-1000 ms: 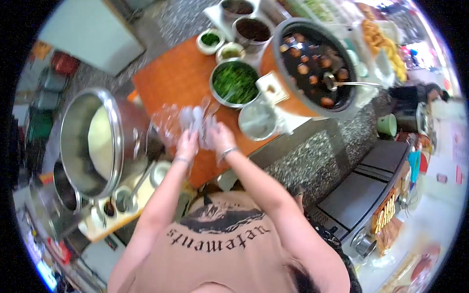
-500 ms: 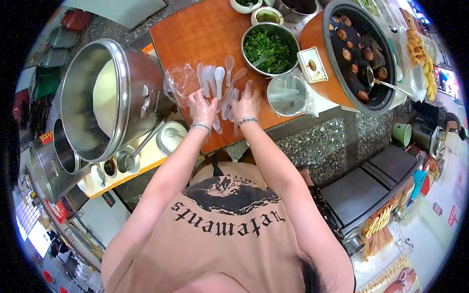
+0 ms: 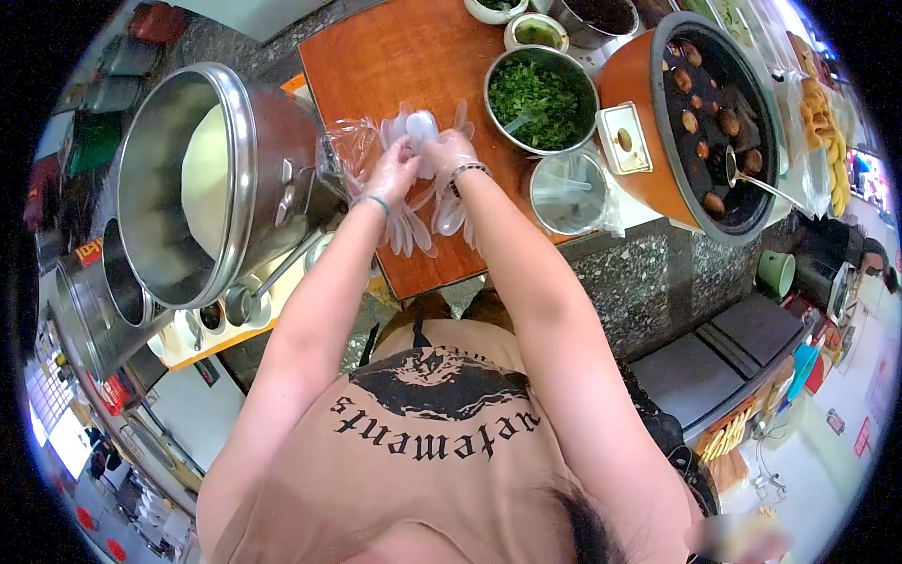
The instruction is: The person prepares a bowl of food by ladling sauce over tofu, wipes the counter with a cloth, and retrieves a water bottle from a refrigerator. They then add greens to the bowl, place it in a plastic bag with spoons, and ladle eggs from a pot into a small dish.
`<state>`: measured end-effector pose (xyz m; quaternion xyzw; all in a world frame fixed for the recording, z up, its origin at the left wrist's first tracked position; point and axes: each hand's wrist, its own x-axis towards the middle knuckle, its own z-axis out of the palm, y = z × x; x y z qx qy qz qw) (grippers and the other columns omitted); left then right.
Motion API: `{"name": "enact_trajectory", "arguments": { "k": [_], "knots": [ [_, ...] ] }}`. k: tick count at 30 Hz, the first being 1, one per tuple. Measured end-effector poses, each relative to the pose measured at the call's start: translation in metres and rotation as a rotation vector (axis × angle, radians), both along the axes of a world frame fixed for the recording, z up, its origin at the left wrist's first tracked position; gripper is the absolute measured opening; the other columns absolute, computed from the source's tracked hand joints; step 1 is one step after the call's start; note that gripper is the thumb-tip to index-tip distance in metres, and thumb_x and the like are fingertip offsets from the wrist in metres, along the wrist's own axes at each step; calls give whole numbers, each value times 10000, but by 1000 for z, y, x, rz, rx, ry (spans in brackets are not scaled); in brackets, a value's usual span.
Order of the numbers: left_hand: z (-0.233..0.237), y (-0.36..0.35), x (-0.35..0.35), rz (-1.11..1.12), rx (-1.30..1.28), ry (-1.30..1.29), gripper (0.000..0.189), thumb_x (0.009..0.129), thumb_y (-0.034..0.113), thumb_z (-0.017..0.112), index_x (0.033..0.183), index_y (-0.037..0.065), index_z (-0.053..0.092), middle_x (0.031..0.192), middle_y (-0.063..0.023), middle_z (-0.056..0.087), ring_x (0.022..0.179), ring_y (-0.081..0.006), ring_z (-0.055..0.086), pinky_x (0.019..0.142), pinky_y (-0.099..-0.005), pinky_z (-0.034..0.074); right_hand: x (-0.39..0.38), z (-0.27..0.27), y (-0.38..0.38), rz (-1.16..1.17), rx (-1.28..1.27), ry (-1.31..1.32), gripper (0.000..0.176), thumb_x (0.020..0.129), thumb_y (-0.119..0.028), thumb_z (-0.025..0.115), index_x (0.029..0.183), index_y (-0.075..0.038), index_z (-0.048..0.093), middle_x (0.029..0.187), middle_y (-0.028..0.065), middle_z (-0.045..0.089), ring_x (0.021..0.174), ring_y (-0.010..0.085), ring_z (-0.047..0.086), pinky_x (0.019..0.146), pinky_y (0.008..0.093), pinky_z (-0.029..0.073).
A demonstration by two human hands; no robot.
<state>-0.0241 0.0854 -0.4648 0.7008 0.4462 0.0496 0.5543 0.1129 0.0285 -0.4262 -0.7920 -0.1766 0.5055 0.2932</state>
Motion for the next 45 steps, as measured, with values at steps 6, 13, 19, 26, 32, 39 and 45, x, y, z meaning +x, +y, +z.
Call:
{"name": "enact_trajectory", "arguments": {
  "k": [6, 13, 19, 26, 32, 39, 45],
  "knots": [
    [56, 18, 11, 161, -503, -213, 284, 909, 184, 529, 1144, 27, 558, 921, -42, 620, 769, -121, 556, 682, -265, 465, 4, 18, -8, -259, 265, 463, 201, 838, -104, 600, 993, -9, 514, 859, 75, 602, 809, 197, 638, 671, 299, 551],
    [47, 30, 6, 61, 63, 52, 377, 830, 213, 585, 1152, 18, 554, 971, -153, 601, 906, -281, 580, 828, -361, 466, 16, 37, -6, 35, 154, -196, 304, 805, -248, 616, 971, 4, 574, 933, 149, 639, 853, 253, 640, 780, 335, 513],
    [80, 6, -8, 5, 339, 209, 597, 763, 207, 634, 1294, 19, 437, 1187, -252, 478, 1031, -380, 547, 933, -414, 437, 25, 31, -12, 105, 122, -537, 313, 788, -297, 600, 922, -15, 618, 925, 204, 646, 909, 348, 613, 828, 397, 472],
    [83, -31, -39, -53, 425, 159, 650, 748, 169, 678, 1319, 11, 409, 1180, -244, 451, 1069, -373, 494, 963, -411, 405, 25, 38, -6, 115, 211, -607, 296, 797, -280, 575, 917, -17, 638, 938, 224, 640, 902, 383, 607, 829, 431, 474],
    [76, -47, -58, -21, 329, 204, 665, 746, 231, 693, 1309, 16, 411, 1190, -252, 441, 1117, -398, 464, 975, -421, 393, 27, 58, -2, 297, 180, -626, 346, 773, -303, 620, 948, -5, 639, 938, 242, 636, 911, 380, 605, 835, 425, 478],
    [61, -78, -74, 67, 383, 301, 786, 674, 252, 752, 1313, 43, 344, 1203, -225, 423, 1135, -398, 441, 987, -430, 377, 0, 44, -119, 321, -224, -463, 633, 800, -483, 587, 1115, 62, 529, 1104, 284, 587, 1048, 359, 578, 914, 425, 456],
    [81, -98, -29, -430, 670, 56, 425, 706, 177, 707, 1085, 64, 550, 1112, -143, 477, 1076, -345, 462, 939, -462, 397, -44, 20, -138, -70, -159, -335, 552, 742, -303, 672, 1130, 33, 469, 1049, 263, 613, 994, 392, 594, 867, 423, 466]
  ]
}}
